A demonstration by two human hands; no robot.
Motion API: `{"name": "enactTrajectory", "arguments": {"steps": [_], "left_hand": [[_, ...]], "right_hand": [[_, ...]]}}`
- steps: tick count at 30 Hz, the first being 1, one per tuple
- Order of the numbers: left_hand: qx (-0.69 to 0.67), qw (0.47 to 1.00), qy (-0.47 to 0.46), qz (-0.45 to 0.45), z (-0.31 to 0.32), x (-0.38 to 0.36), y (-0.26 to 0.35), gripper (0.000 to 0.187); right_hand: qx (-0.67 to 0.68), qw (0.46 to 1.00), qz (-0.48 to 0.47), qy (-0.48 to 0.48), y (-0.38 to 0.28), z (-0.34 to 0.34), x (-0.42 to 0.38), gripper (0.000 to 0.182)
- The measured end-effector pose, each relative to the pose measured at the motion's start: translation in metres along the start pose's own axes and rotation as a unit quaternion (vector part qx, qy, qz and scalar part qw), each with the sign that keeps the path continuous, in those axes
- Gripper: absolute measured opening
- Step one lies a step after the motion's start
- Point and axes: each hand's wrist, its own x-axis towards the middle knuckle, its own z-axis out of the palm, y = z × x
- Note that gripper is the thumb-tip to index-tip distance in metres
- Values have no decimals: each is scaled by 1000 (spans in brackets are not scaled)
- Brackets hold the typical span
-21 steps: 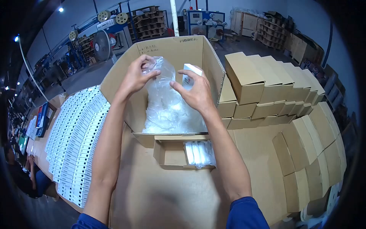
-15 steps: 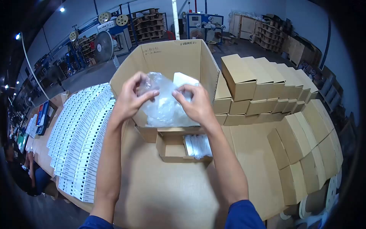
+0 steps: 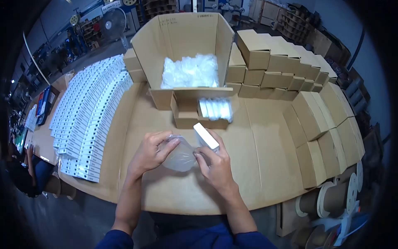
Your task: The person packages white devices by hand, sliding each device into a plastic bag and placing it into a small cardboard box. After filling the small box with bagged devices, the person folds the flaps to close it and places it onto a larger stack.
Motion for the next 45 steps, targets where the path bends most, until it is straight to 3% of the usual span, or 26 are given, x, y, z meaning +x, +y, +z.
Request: {"name": "enactTrajectory", "arguments": {"steps": [1, 4, 7, 11, 16, 19, 22, 23, 26, 27, 30, 31, 34, 37, 40, 42, 43, 45], "left_hand": [[30, 997, 42, 62, 6, -6, 0, 15], [39, 999, -19, -29, 9, -26, 3, 18], [-15, 998, -24, -58, 23, -44, -1, 21], [-78, 990, -44, -113, 39, -65, -11, 23], [-99, 980, -69, -159, 33, -69, -10, 19], [-125, 984, -40, -122, 38, -68, -16, 17], [-284, 950, 85, -97, 52, -62, -17, 21], [-298, 938, 117, -132, 48, -63, -14, 32], [-258, 927, 270, 35, 47, -63, -41, 50], [-269, 916, 295, 28, 47, -66, -52, 80], [-407, 885, 213, -74, 67, -88, -55, 101], [-394, 897, 185, -76, 80, -92, -48, 103], [-339, 922, 94, -160, 92, -100, -24, 73], [-326, 915, 54, -232, 88, -99, -25, 50], [-247, 951, 42, -181, 82, -100, -26, 32], [-232, 954, 21, -189, 78, -100, -24, 31], [-226, 955, 8, -193, 77, -102, -23, 31], [-241, 952, -4, -189, 80, -104, -24, 30]], "right_hand": [[-13, 1000, 2, 0, -3, -2, -9, 13], [-41, 999, 18, 0, -8, -4, -32, 14], [-73, 997, -10, 7, -12, 0, -49, 13], [-2, 997, 81, -15, -20, 4, -64, 13], [-21, 995, 87, -45, -19, -1, -67, 13], [-18, 993, 94, -74, -14, -3, -68, 13], [-15, 992, 104, -74, -5, -2, -73, 13], [-17, 992, 105, -70, -3, 0, -75, 13], [4, 988, 150, -23, -2, 2, -78, 13], [25, 980, 196, -8, -1, 4, -81, 13], [44, 970, 238, 34, 6, 11, -88, 12], [71, 963, 257, 43, 2, 12, -87, 11], [103, 971, 216, 32, 13, 21, -94, 13], [106, 982, 157, 12, 6, 21, -86, 14], [136, 977, 163, 16, 13, 3, -82, 21], [223, 945, 229, 69, 22, -15, -73, 32], [219, 958, 158, 91, 30, -22, -66, 31], [271, 943, 127, 147, 19, -31, -51, 34]]}}
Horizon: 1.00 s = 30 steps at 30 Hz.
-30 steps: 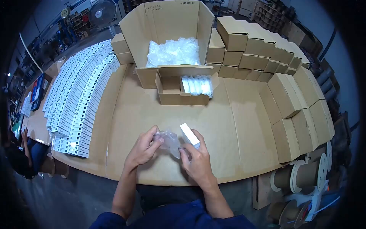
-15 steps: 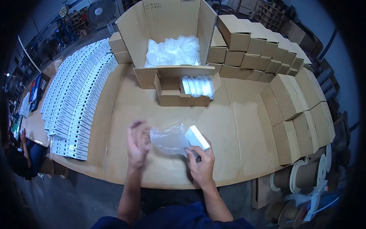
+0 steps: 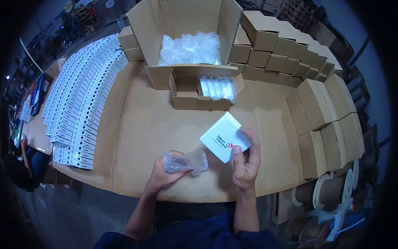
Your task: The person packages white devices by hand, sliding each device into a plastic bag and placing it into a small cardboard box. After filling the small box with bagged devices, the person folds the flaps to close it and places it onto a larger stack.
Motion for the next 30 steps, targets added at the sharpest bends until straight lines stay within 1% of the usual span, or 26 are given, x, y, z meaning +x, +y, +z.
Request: {"name": "enactTrajectory", "arguments": {"steps": [1, 4, 7, 8, 11, 12, 15, 18, 21, 24, 27, 30], "left_hand": [[-6, 1000, -8, -1, 1, -1, -1, 30], [44, 999, -10, 20, 4, -1, -4, 30], [82, 994, 15, 65, 7, 0, -3, 33], [86, 994, 17, 66, 7, 0, -5, 34], [102, 992, 24, 68, 6, 1, -9, 37], [110, 991, 24, 68, 5, 1, -8, 37], [122, 991, 38, 45, 7, 2, -8, 38], [121, 990, 70, 33, 9, 3, -11, 40], [112, 990, 85, 24, 7, 2, -9, 42], [119, 989, 90, 17, 7, 1, -6, 42], [129, 988, 85, 16, 8, 0, -9, 42], [150, 985, 80, 17, 8, -1, -11, 43]], "right_hand": [[32, 999, -17, 20, -11, 3, 7, 38], [42, 982, -133, -125, -28, 7, 28, 48], [35, 954, -105, -277, -40, 10, 45, 40], [-10, 953, -79, -293, -44, 10, 49, 36], [-102, 909, -168, -368, -47, 18, 67, 34], [-87, 922, -129, -355, -46, 22, 64, 33], [-85, 907, -123, -393, -43, 27, 68, 31], [-87, 912, -111, -385, -45, 34, 67, 26], [-87, 921, -118, -361, -40, 31, 68, 27], [-112, 911, -118, -378, -38, 33, 70, 26], [-151, 892, -95, -416, -41, 40, 72, 25], [-169, 893, -98, -406, -41, 54, 71, 25]]}}
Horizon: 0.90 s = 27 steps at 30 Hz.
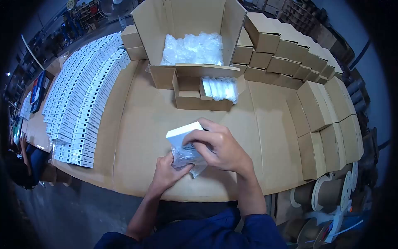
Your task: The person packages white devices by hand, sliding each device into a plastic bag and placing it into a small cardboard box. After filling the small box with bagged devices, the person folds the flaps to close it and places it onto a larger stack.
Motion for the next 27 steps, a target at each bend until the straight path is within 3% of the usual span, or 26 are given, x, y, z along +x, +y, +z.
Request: {"name": "enactTrajectory", "arguments": {"steps": [11, 15, 20, 22, 27], "left_hand": [[-43, 998, 3, -45, -7, -2, -15, 48], [-110, 993, 9, -50, -8, 0, -17, 49], [-101, 989, -28, -100, -11, -1, -10, 41], [-68, 991, -40, -106, -10, -1, -17, 42], [-168, 981, -20, -96, -13, -2, -15, 45]], "right_hand": [[143, 984, 68, 79, 29, 27, -6, 27], [113, 988, 92, 55, 35, 22, -14, 25], [223, 958, 99, 148, 36, 42, -15, 21], [220, 962, 112, 120, 37, 44, -16, 21], [234, 956, 110, 136, 49, 41, -24, 22]]}}
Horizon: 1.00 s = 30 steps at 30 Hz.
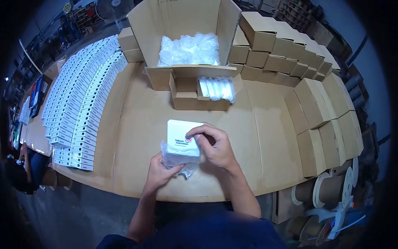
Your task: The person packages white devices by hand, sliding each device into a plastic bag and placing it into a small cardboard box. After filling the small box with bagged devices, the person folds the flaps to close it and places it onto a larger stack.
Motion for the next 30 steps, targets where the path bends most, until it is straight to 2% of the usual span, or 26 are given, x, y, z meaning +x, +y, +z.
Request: {"name": "enactTrajectory", "arguments": {"steps": [5, 8, 9, 12, 13, 16, 17, 20, 21, 24, 25, 28, 29, 30], "left_hand": [[-29, 999, -24, -14, 1, -1, -7, 43], [-37, 999, -27, 9, 4, 1, -15, 49], [-57, 997, -40, 14, 3, 0, -18, 45], [-230, 972, -43, -9, 0, -1, -22, 38], [-256, 965, -37, -39, -3, -2, -24, 37], [-241, 970, 1, -26, -1, 2, -38, 38], [-249, 968, 15, -19, 1, 1, -41, 38], [-246, 968, 49, 7, 2, 3, -32, 38], [-227, 972, 54, 13, 2, 2, -27, 38], [-160, 986, 40, 32, 2, 6, -22, 41], [-135, 990, 30, 37, 3, 6, -22, 43], [-166, 984, 21, 53, 2, 5, -19, 49], [-98, 993, 33, 53, 4, 4, -13, 54], [-98, 993, 38, 48, 4, 3, -13, 54]], "right_hand": [[-11, 1000, 16, 2, 1, -6, -1, 21], [5, 1000, 11, -17, 6, -1, -1, 20], [-10, 999, 29, -29, 8, -3, -1, 22], [1, 997, 60, -47, 11, -2, 1, 23], [-3, 994, 45, -99, 16, -6, 2, 26], [133, 988, 66, -53, 17, 6, -3, 36], [141, 987, 59, -44, 21, 2, -3, 40], [209, 971, 118, -2, 42, -5, -22, 36], [260, 949, 169, 55, 42, 3, -31, 29], [183, 963, 159, 118, 51, 22, -46, 23], [198, 960, 134, 145, 55, 26, -46, 17], [206, 956, 118, 174, 52, 29, -45, 19], [201, 957, 114, 174, 53, 28, -45, 18], [196, 960, 113, 165, 52, 27, -46, 18]]}}
